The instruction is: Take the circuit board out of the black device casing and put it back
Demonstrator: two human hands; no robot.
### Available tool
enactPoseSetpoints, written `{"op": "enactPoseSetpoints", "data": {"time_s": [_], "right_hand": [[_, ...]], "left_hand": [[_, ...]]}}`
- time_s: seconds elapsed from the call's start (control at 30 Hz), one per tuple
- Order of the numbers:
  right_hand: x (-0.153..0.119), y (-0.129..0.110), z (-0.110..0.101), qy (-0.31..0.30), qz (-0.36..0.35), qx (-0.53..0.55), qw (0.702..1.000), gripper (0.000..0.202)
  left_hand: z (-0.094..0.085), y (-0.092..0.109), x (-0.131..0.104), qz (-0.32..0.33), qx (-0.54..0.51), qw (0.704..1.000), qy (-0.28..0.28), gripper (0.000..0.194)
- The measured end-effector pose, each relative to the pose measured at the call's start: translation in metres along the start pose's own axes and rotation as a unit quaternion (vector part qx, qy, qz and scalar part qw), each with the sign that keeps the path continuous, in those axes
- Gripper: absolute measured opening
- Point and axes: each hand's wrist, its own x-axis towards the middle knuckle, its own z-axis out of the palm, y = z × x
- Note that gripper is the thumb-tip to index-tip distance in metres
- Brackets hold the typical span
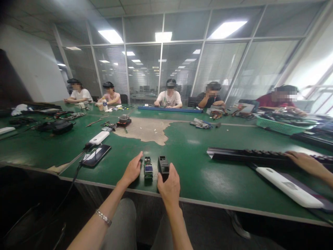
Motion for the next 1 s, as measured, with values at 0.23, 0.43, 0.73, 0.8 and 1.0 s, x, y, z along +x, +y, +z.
{"op": "enactPoseSetpoints", "data": {"time_s": [0.23,0.43,0.73,0.8,1.0], "right_hand": [[-0.001,-0.003,-0.002,0.003,0.002,0.005,1.0,0.078],[-0.002,0.0,-0.001,-0.009,-0.012,0.0,1.0,0.072],[-0.003,0.003,0.002,-0.013,-0.013,-0.001,1.0,0.06],[-0.001,0.0,-0.002,-0.013,0.008,0.014,1.0,0.06],[0.01,-0.029,-0.021,0.007,0.063,0.084,0.994,0.061]], "left_hand": [[-0.003,0.003,0.001,-0.003,-0.003,1.0,0.002,0.054],[-0.001,0.002,0.001,0.001,0.002,1.0,0.004,0.054],[-0.003,0.004,0.002,0.003,0.003,1.0,0.017,0.051],[-0.003,0.004,0.002,0.004,0.0,1.0,0.017,0.051],[-0.001,0.002,0.001,0.01,-0.008,1.0,0.018,0.054]]}}
